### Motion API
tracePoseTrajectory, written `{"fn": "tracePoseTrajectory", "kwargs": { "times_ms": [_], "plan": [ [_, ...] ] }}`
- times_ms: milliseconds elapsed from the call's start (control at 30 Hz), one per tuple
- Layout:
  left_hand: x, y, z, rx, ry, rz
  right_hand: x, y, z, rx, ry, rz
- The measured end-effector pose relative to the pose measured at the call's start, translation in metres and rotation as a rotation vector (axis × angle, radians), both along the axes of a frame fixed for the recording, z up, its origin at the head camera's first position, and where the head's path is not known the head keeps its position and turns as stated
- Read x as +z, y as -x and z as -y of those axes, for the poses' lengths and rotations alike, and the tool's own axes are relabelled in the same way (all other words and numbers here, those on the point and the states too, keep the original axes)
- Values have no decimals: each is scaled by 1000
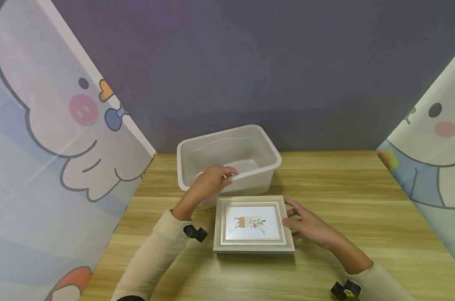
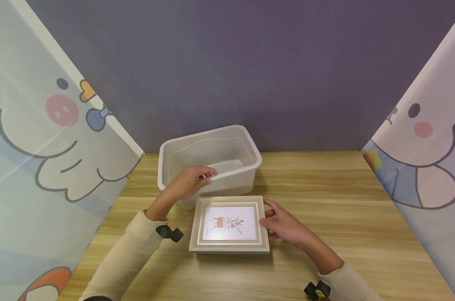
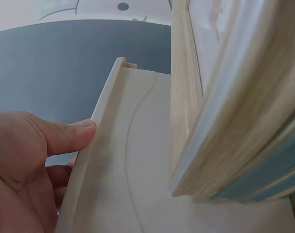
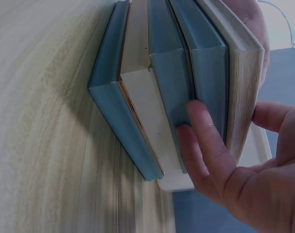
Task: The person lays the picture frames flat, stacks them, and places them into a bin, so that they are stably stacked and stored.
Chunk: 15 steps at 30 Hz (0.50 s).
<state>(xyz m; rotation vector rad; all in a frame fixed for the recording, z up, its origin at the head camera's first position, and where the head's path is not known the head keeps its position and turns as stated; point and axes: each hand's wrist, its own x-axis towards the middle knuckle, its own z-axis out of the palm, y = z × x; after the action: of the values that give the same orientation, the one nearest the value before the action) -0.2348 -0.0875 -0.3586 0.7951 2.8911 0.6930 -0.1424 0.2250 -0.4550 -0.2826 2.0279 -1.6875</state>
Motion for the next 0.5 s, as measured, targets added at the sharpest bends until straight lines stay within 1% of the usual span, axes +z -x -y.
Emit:
{"fn": "tracePoseTrajectory", "kwargs": {
  "times_ms": [133,200,267,367,433,500],
  "plan": [
    [-2,-1,-1,-9,-40,6,3,-4,2,-5,-2,-1],
    [-3,-4,1,-3,-66,-16,4,-7,4,-8,-1,1],
    [-3,-8,5,13,-95,-62,6,-9,6,-10,-4,3],
    [-1,-16,13,54,-146,-139,9,-12,8,-20,-16,1],
    [1,-22,19,64,-188,-174,9,-12,9,-27,-24,-1],
    [3,-29,25,59,-229,-184,10,-12,9,-28,-30,-2]
  ]
}}
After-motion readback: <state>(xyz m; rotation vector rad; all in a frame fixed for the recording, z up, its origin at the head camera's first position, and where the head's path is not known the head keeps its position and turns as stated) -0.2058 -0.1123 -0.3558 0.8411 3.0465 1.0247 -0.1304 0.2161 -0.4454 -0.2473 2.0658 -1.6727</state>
